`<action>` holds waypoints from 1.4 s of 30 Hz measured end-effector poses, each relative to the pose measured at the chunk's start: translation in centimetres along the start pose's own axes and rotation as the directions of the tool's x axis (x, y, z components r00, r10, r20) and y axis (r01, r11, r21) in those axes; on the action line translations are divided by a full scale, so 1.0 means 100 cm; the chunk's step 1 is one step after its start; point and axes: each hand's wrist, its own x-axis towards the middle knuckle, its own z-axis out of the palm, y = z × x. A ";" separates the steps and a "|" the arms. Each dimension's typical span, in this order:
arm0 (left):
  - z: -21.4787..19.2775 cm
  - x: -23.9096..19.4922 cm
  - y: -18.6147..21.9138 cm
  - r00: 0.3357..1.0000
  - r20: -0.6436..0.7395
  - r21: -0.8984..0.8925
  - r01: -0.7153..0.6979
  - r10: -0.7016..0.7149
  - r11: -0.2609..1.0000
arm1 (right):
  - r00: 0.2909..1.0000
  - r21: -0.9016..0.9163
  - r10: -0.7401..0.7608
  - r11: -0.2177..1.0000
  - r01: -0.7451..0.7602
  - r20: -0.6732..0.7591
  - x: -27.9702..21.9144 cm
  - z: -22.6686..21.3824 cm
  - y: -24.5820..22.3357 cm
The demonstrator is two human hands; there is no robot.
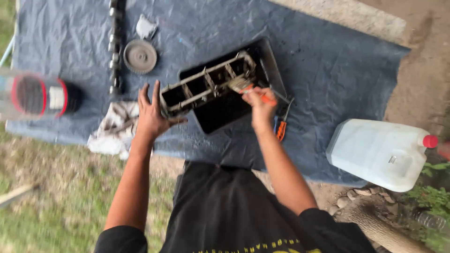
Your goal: The person cleans a metal engine cylinder head using a brush and a liquid solvent in a black tray. They scrub the internal surfaces and edges of the part, occasionally dipping the brush into the tray to reload the cleaning solution.
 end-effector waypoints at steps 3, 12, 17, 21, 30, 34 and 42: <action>0.004 0.022 -0.011 0.984 0.175 -0.013 0.013 -0.010 1.000 | 0.998 0.053 -0.013 0.999 0.009 0.065 -0.050 0.044 -0.009; 0.014 0.026 -0.025 0.970 0.232 0.149 0.034 -0.068 0.988 | 0.998 -0.104 -0.002 0.995 0.008 0.055 -0.043 0.031 -0.027; 0.027 0.031 -0.038 0.980 0.194 0.145 0.015 -0.043 0.989 | 0.961 -0.141 -0.214 0.971 0.191 -0.174 -0.012 0.012 -0.015; 0.023 0.025 -0.031 0.984 0.176 0.116 0.022 -0.042 0.993 | 0.941 -0.417 -0.311 0.844 0.337 0.131 -0.089 0.051 -0.040; 0.024 0.029 -0.036 0.991 0.132 0.089 -0.036 0.024 0.995 | 0.981 -0.070 -0.187 0.981 0.183 -0.047 -0.007 0.023 -0.031; 0.004 0.020 -0.001 0.971 0.209 0.189 0.077 -0.117 0.979 | 0.974 -0.087 -0.134 0.989 0.120 -0.185 0.022 0.001 -0.030; 0.001 0.024 0.025 0.956 0.213 0.238 0.149 -0.201 0.960 | 0.980 0.089 0.201 0.976 -0.201 0.008 0.050 -0.019 -0.037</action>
